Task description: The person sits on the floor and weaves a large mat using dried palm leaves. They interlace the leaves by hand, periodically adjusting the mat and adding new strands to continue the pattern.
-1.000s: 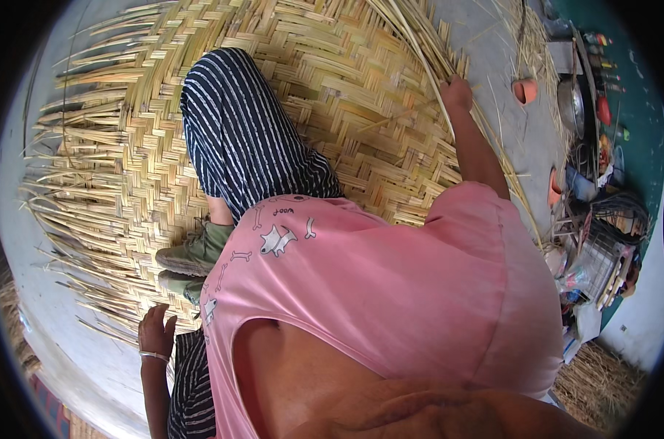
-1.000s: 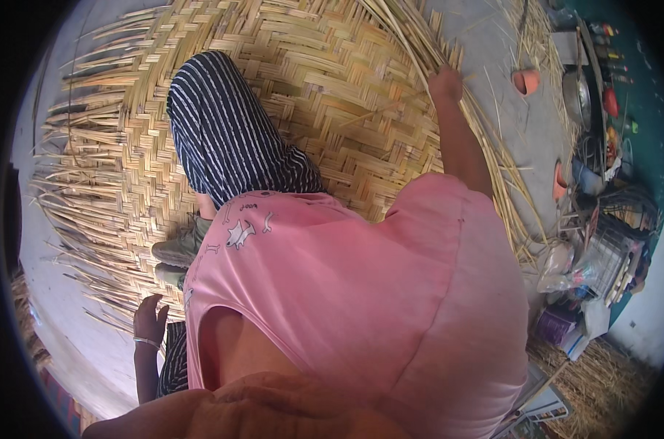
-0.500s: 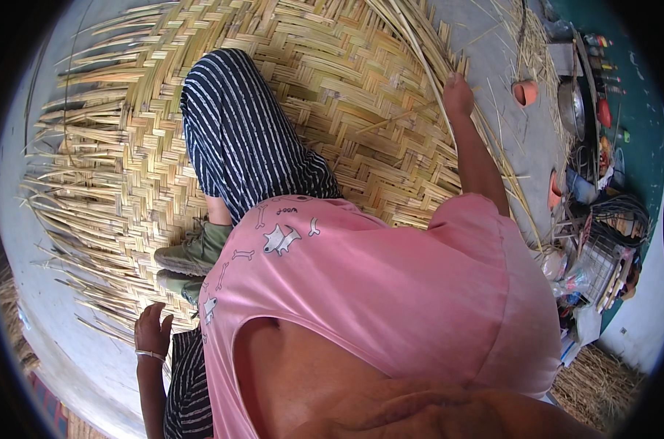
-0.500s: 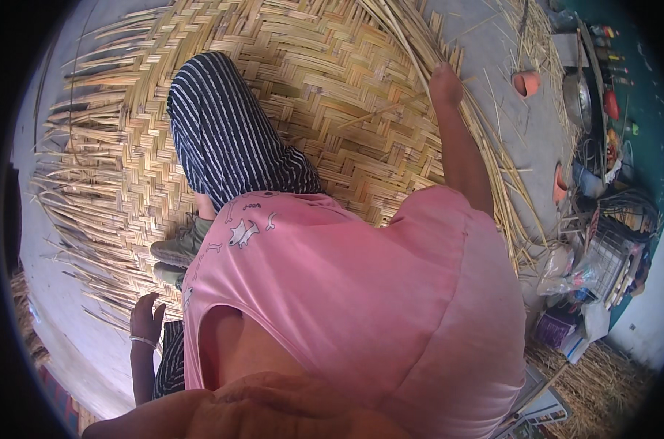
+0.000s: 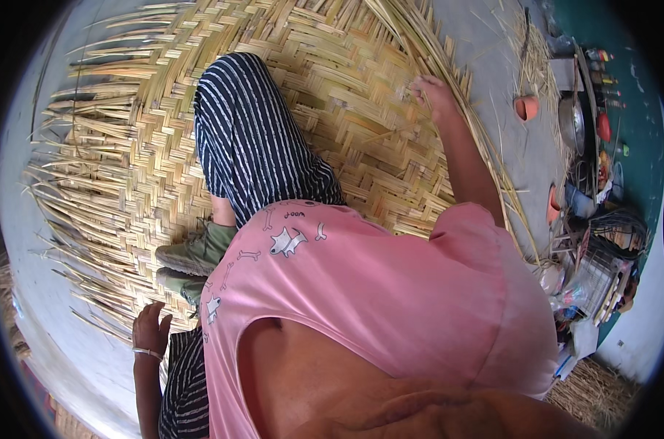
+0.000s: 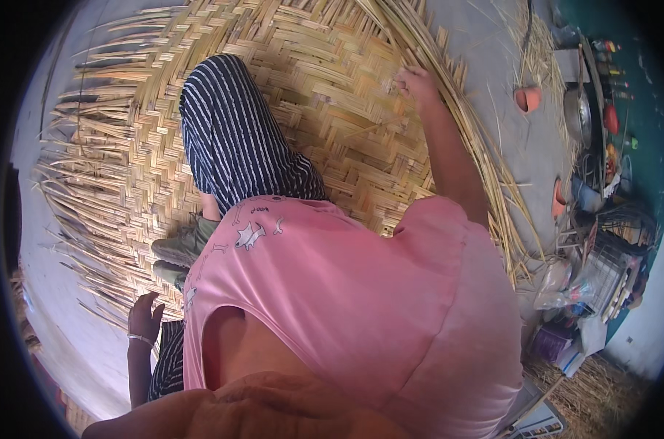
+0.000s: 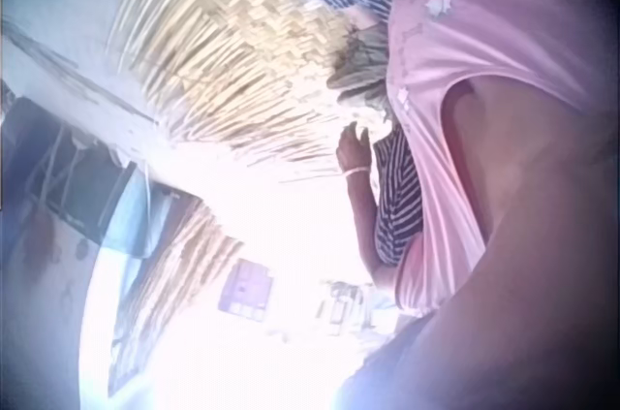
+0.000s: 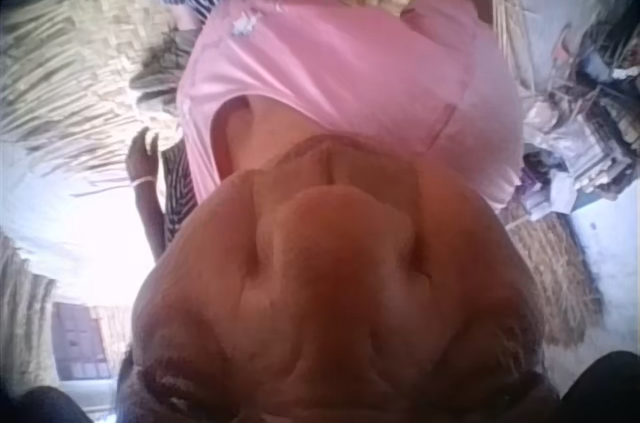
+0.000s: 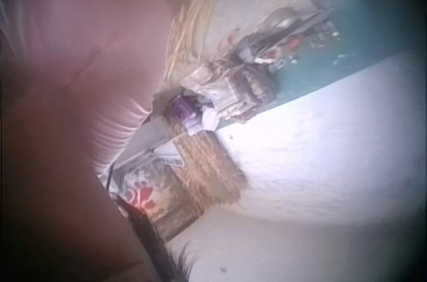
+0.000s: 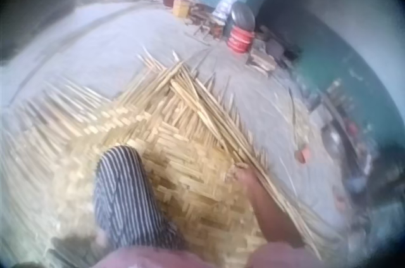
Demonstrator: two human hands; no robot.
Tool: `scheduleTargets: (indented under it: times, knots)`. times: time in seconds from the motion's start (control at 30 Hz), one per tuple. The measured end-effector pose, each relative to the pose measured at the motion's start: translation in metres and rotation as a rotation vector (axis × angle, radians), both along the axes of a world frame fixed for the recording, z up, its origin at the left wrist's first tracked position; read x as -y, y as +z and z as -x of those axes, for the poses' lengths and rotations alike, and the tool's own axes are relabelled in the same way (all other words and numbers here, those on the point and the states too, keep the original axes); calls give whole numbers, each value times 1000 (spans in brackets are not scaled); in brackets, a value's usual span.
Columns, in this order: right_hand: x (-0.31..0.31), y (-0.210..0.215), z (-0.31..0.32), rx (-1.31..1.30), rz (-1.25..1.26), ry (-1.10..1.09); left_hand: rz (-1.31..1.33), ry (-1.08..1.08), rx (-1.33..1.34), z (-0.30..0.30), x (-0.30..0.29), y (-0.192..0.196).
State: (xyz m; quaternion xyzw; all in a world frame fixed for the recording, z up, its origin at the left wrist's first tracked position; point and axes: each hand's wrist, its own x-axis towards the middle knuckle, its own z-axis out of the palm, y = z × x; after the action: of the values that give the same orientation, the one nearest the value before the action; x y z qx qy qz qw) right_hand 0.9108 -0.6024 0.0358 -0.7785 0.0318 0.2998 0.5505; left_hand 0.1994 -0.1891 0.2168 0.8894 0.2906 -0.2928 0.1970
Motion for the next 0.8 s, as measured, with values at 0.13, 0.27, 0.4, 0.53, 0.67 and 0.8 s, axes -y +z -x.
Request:
scheduleTargets:
  times: [0.13,0.27,0.4,0.53,0.67,0.8]
  knots:
    - [1,-23,-4,-40,-80,-101,18,16,1,3,0,-2]
    - [-34,-7,-9,-74,64,-96,12,42,0,11,3,-1]
    - [-53,-6,-43,-148,11,-55,-9,31,-8,4,3,-1]
    - [-76,-14,-75,-78,41,-60,-6,71,-21,-2,4,3]
    - [-101,-8,-78,150,93,-122,-28,97,-35,2,7,8]
    - [-53,-35,-139,892,510,29,-13,52,-32,-3,0,-7]
